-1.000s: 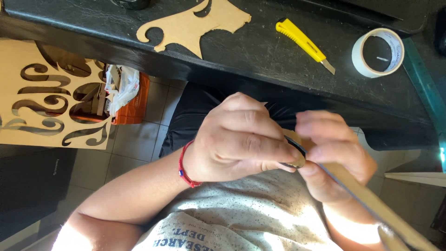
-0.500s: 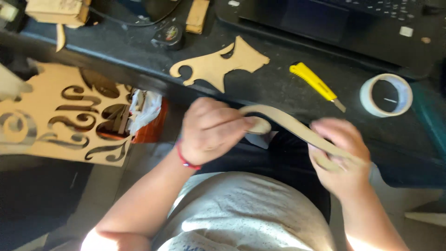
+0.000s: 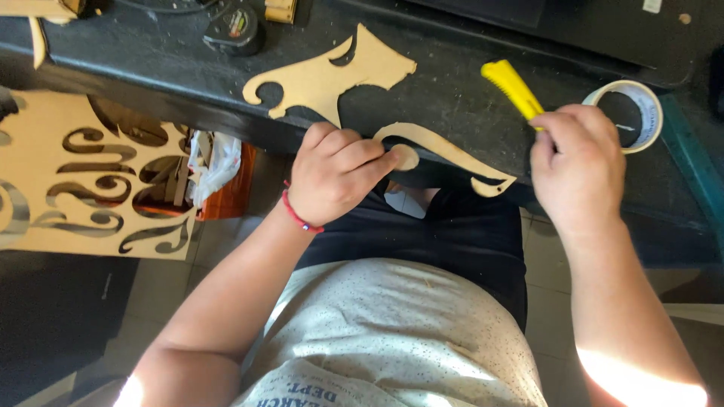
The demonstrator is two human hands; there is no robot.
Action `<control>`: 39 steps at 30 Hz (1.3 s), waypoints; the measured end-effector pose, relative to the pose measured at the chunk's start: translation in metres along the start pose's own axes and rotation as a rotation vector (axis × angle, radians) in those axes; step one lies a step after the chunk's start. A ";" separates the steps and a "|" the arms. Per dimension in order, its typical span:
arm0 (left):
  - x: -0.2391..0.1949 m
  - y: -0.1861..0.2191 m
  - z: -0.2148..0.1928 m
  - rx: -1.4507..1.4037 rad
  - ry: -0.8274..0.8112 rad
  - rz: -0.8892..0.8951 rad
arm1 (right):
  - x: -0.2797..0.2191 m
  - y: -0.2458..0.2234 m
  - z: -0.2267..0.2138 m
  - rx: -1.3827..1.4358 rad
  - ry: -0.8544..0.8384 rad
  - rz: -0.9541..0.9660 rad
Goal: Sanding and cleaning the edges of laser-cut wooden decorative pieces using sandpaper and a utility knife at a workbench.
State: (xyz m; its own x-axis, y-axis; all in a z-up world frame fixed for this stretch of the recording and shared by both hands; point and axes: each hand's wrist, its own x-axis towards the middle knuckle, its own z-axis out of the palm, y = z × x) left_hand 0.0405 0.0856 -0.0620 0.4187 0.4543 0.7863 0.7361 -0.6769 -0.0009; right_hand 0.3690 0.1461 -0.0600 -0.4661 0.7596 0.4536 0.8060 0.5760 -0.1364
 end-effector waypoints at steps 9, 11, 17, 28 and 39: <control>0.013 0.014 0.027 0.084 -0.011 -0.090 | -0.011 -0.003 -0.021 -0.121 -0.065 0.126; 0.011 0.013 0.026 0.048 -0.057 -0.085 | -0.014 -0.003 -0.021 -0.102 0.006 0.060; 0.014 0.016 0.025 0.019 -0.107 -0.080 | 0.003 -0.049 -0.018 0.042 0.103 -0.253; 0.006 0.007 0.036 -0.020 -0.064 -0.071 | 0.012 -0.079 0.013 0.038 0.028 -0.341; 0.032 0.022 -0.007 -0.420 -0.053 -0.180 | -0.005 -0.064 -0.090 0.359 0.128 -0.103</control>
State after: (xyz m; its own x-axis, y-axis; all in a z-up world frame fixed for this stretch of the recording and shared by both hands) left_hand 0.0659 0.0809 -0.0324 0.3386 0.6080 0.7181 0.5250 -0.7554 0.3921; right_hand 0.3521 0.0785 0.0257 -0.4701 0.6620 0.5837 0.5681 0.7332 -0.3739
